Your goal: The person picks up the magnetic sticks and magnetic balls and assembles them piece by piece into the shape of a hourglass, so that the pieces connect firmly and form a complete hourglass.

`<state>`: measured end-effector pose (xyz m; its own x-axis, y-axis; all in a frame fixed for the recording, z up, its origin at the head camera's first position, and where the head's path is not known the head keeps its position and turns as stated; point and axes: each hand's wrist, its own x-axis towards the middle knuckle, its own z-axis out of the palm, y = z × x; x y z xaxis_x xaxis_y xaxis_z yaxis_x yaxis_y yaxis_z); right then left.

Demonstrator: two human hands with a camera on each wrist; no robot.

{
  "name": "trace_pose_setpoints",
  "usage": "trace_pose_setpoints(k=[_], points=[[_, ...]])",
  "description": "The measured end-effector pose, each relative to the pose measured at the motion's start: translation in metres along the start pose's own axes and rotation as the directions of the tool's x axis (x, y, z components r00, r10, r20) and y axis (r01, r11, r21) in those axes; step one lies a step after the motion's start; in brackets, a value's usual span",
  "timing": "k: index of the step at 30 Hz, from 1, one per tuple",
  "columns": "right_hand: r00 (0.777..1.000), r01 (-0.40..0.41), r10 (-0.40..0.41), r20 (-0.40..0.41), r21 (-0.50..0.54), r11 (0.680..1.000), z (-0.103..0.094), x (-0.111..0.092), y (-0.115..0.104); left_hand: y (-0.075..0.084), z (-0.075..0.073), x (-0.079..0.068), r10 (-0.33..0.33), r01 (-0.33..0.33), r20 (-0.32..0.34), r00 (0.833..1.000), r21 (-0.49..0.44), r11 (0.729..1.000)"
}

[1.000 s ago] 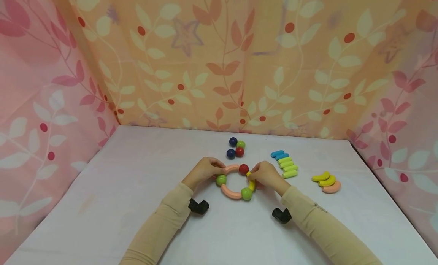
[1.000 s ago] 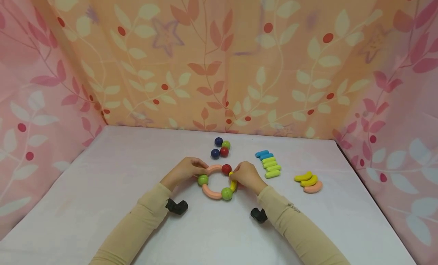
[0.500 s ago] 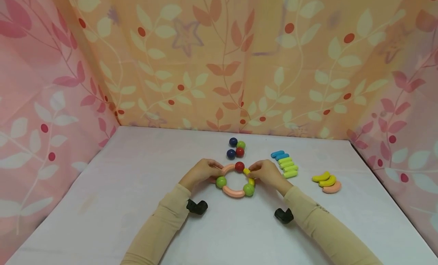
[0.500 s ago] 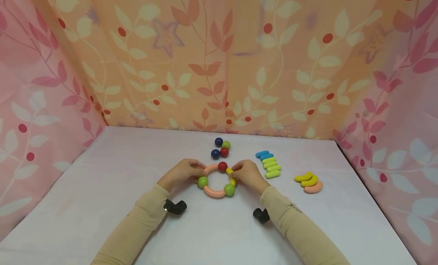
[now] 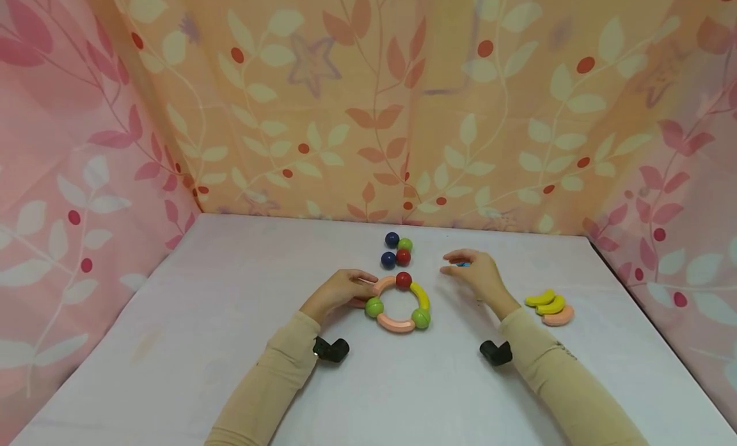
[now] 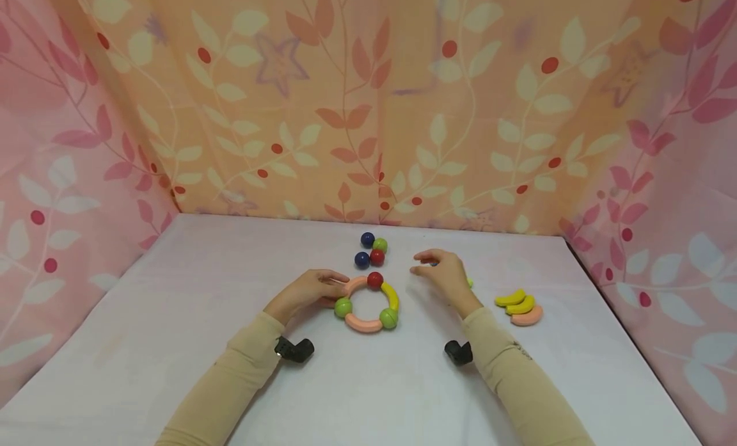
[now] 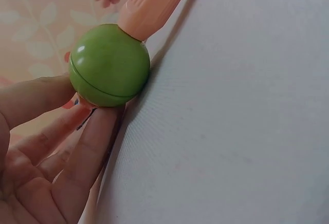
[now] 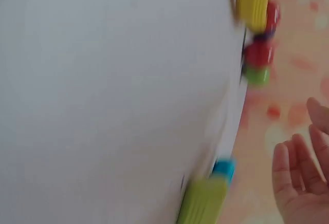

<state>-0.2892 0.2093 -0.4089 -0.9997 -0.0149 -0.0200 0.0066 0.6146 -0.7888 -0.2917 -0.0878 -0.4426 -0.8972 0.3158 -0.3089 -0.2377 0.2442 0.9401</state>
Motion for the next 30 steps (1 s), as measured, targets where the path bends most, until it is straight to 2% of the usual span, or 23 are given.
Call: trace_pose_setpoints(k=[3,6,9,14,19,23,30], points=[[0.998,0.021,-0.021,-0.053,-0.005,1.0,-0.024,0.011,0.013,0.0,-0.001,0.0,0.01,-0.01,0.0,1.0,-0.005,1.0],[1.0,-0.004,0.003,-0.019,-0.02,1.0,-0.042,0.021,0.023,0.0,-0.002,0.0,0.008,-0.008,-0.007,1.0,-0.001,1.0],[0.997,-0.065,0.066,0.039,-0.029,0.997,-0.051,0.03,0.03,-0.002,-0.003,0.0,0.004,-0.004,-0.01,1.0,0.008,1.0],[0.98,-0.149,0.15,0.127,-0.019,0.989,-0.055,0.042,0.041,-0.005,-0.002,0.001,-0.017,0.017,0.001,1.0,0.014,1.0],[0.973,-0.128,0.126,0.195,-0.001,0.992,-0.054,0.054,0.052,-0.006,-0.001,0.0,-0.023,0.023,0.003,1.0,0.019,1.0],[0.971,-0.106,0.114,0.209,-0.048,0.993,-0.053,0.062,0.055,-0.005,-0.001,-0.001,-0.018,0.018,0.003,1.0,0.019,1.0],[0.96,-0.16,0.177,0.215,-0.091,0.983,-0.055,0.069,0.052,-0.003,-0.001,-0.001,-0.01,0.01,-0.003,1.0,0.031,0.999]])
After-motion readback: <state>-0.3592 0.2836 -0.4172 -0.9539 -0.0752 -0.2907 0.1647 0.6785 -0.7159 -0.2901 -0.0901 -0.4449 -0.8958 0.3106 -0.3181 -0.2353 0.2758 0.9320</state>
